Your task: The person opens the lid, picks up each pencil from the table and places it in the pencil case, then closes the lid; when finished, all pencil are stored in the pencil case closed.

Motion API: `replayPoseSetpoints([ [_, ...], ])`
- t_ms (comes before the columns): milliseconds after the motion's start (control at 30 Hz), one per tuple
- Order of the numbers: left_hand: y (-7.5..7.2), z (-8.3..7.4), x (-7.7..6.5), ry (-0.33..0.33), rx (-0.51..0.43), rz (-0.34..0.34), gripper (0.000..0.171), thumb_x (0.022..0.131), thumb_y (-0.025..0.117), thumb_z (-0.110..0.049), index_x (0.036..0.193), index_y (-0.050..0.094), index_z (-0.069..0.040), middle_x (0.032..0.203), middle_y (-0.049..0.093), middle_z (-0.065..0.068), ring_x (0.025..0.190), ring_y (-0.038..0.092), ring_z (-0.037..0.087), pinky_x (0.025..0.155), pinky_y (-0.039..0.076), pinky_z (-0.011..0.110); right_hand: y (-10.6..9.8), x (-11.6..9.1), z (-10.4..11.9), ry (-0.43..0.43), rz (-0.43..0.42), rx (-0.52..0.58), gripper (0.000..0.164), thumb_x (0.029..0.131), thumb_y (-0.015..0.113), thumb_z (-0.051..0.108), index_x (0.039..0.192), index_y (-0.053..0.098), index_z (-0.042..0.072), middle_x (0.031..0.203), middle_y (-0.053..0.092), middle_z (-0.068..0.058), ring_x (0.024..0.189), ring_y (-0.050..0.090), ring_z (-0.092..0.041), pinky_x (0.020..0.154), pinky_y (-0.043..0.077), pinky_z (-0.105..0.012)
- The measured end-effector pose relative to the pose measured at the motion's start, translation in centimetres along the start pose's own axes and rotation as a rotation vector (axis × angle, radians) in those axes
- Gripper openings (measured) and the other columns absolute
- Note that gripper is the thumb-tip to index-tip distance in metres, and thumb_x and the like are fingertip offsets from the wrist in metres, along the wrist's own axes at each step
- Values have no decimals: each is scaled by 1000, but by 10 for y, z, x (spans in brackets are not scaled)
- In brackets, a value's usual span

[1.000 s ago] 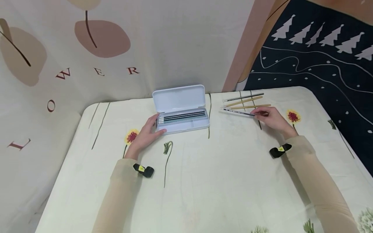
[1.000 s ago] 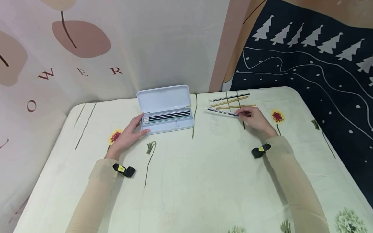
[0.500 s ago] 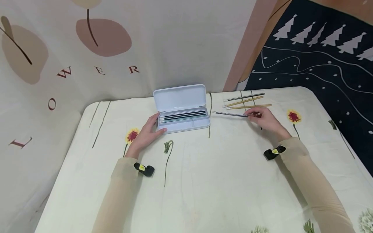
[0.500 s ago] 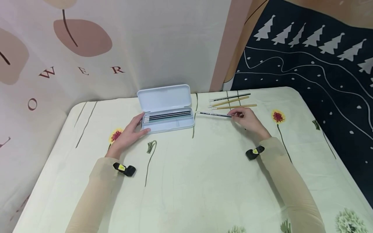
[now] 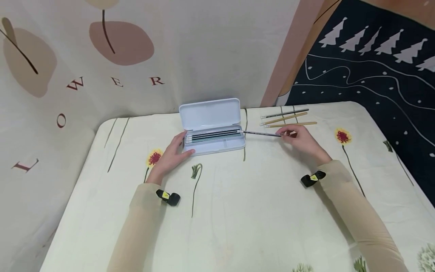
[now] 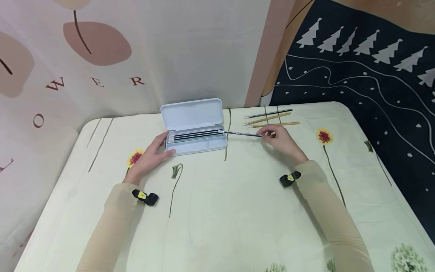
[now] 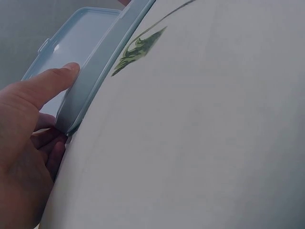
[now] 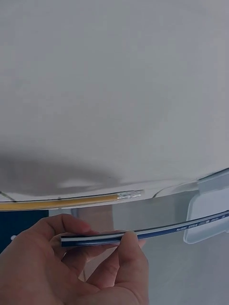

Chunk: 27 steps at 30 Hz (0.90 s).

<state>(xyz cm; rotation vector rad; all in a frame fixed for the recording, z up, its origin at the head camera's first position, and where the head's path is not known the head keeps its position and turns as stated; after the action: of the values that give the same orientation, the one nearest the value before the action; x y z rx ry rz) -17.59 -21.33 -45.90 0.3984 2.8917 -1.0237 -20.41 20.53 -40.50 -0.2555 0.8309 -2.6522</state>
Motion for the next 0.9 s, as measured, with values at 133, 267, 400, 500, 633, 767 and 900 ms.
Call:
replayPoseSetpoints([
  [133, 0, 0, 0, -1, -4, 1, 82, 93, 65, -34, 156, 16, -11, 159, 15, 11, 144, 17, 31, 114, 17, 50, 8, 6, -18, -8, -11, -3, 20, 90, 56, -9, 106, 68, -7, 108, 63, -21, 85, 48, -20, 71, 43, -21],
  [267, 0, 0, 0, -5, -5, 2, 82, 93, 65, -34, 156, 16, -11, 159, 15, 11, 144, 17, 30, 114, 17, 50, 16, 13, -28, -13, -14, 12, 20, 91, 57, -6, 107, 69, -4, 110, 64, -18, 87, 49, -17, 71, 43, -21],
  [400, 0, 0, 0, -9, -6, 2, 82, 93, 64, -34, 156, 16, -11, 159, 14, 12, 144, 16, 31, 114, 17, 50, 25, 18, -26, -20, -16, 30, 20, 91, 58, -5, 106, 70, -2, 110, 64, -17, 87, 50, -19, 72, 44, -21],
  [500, 0, 0, -1, -14, -8, 0, 82, 93, 65, -35, 156, 16, -11, 159, 14, 11, 144, 16, 31, 114, 17, 50, 33, 23, -22, -20, -16, 24, 19, 91, 58, -4, 106, 70, -1, 110, 64, -16, 87, 51, -20, 72, 44, -22],
  [633, 0, 1, -1, -17, -13, -1, 82, 93, 65, -35, 156, 16, -12, 159, 14, 10, 144, 17, 30, 114, 17, 50, 43, 30, -15, -28, -17, 24, 19, 91, 58, -4, 105, 70, -1, 110, 64, -15, 87, 52, -22, 73, 44, -26],
  [767, 0, 1, -1, -12, -19, 0, 83, 93, 65, -35, 156, 16, -12, 159, 14, 11, 143, 19, 31, 114, 18, 50, 51, 36, -6, -30, -16, 29, 19, 91, 58, -4, 104, 71, -1, 109, 64, -15, 87, 52, -22, 74, 44, -28],
  [900, 0, 2, 0, -7, -18, -1, 83, 92, 65, -36, 156, 17, -12, 159, 15, 11, 143, 19, 31, 114, 18, 50, 58, 42, 1, -31, -10, 22, 19, 90, 58, -5, 104, 71, 0, 104, 65, -13, 86, 53, -22, 74, 45, -31],
])
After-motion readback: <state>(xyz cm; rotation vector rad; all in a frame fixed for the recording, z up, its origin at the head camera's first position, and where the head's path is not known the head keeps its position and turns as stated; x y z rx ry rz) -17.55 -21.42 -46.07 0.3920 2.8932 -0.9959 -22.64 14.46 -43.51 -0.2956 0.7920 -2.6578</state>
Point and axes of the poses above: each hand's wrist, its own x-axis towards the middle knuckle, its own y-axis out of the palm, z = x × y, the point moved 2 cm from there along x, towards the middle knuckle
